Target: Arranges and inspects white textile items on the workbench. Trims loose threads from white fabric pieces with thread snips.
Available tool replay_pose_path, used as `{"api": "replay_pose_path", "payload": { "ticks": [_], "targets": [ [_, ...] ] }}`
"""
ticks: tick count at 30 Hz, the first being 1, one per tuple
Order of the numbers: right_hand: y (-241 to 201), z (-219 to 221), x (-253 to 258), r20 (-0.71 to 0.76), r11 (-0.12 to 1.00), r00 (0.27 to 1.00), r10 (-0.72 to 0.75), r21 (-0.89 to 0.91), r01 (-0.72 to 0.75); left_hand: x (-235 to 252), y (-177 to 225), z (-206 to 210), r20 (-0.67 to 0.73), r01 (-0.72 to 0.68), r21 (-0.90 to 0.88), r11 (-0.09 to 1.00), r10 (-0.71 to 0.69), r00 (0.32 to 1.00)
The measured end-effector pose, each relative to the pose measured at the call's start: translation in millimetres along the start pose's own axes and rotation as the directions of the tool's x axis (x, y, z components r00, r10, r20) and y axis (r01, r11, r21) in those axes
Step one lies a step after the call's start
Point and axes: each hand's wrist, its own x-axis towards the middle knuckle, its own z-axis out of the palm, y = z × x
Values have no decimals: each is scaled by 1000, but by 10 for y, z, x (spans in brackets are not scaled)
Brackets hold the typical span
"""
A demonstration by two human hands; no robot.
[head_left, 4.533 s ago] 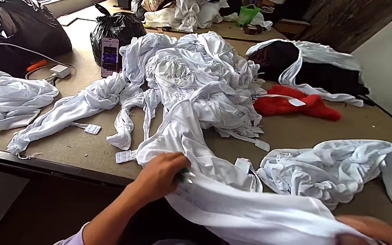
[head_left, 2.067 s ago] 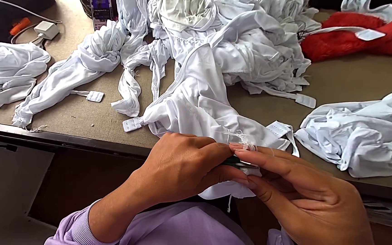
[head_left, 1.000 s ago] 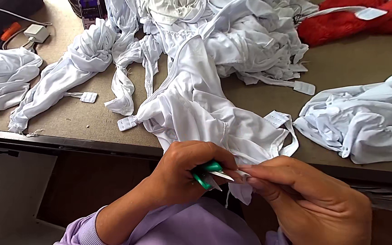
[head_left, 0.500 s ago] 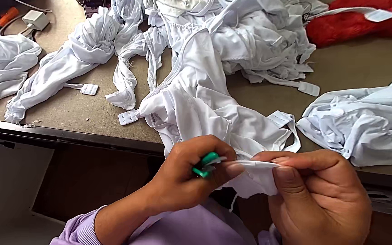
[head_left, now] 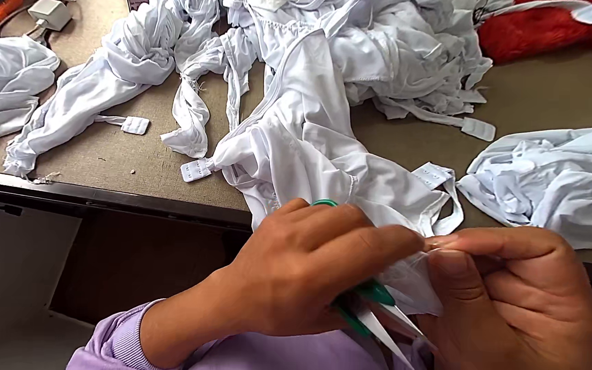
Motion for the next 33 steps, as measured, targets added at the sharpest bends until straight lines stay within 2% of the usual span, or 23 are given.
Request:
{"api": "replay_pose_path", "payload": {
  "ticks": [2,3,5,7,9,11,15,18,21,26,30,33],
  "targets": [
    [-5,19,-4,13,999,1000,-17,-29,17,13,-10,53,-15,-58,22,998,58,998],
    [-7,21,-6,25,998,999,-29,-49,31,25,-18,60,-23,-42,-17,999,42,999],
    [4,6,-9,48,995,997,-59,-74,62,66,-46,36,8,58,-186,981,-58,998],
    [29,-20,-11,62,992,994,-90,-88,95,100,-112,-4,88,200,-407,891,-180,980],
    [47,-51,0,65,991,993,-102,-85,108,124,-194,-32,147,287,-528,799,-247,958],
    [56,-63,15,68,992,993,-100,-67,105,146,-224,-41,170,311,-530,789,-260,950],
    [61,-56,18,111,999,993,-48,11,47,164,-181,-16,129,265,-506,821,-232,964],
    [45,-41,24,84,999,996,-22,35,19,158,-141,10,120,202,-417,886,-167,979],
    [38,-23,38,41,998,999,-20,54,18,161,-111,72,104,189,-395,899,-161,982],
    [51,-32,41,26,994,1000,-16,105,13,172,-128,142,48,195,-525,828,-200,979],
    [28,-87,15,119,992,993,-5,129,-10,223,-214,86,34,219,-581,784,-246,969],
    [11,-136,28,228,998,973,31,38,-41,256,-232,35,13,190,-522,832,-215,977]
  ]
}}
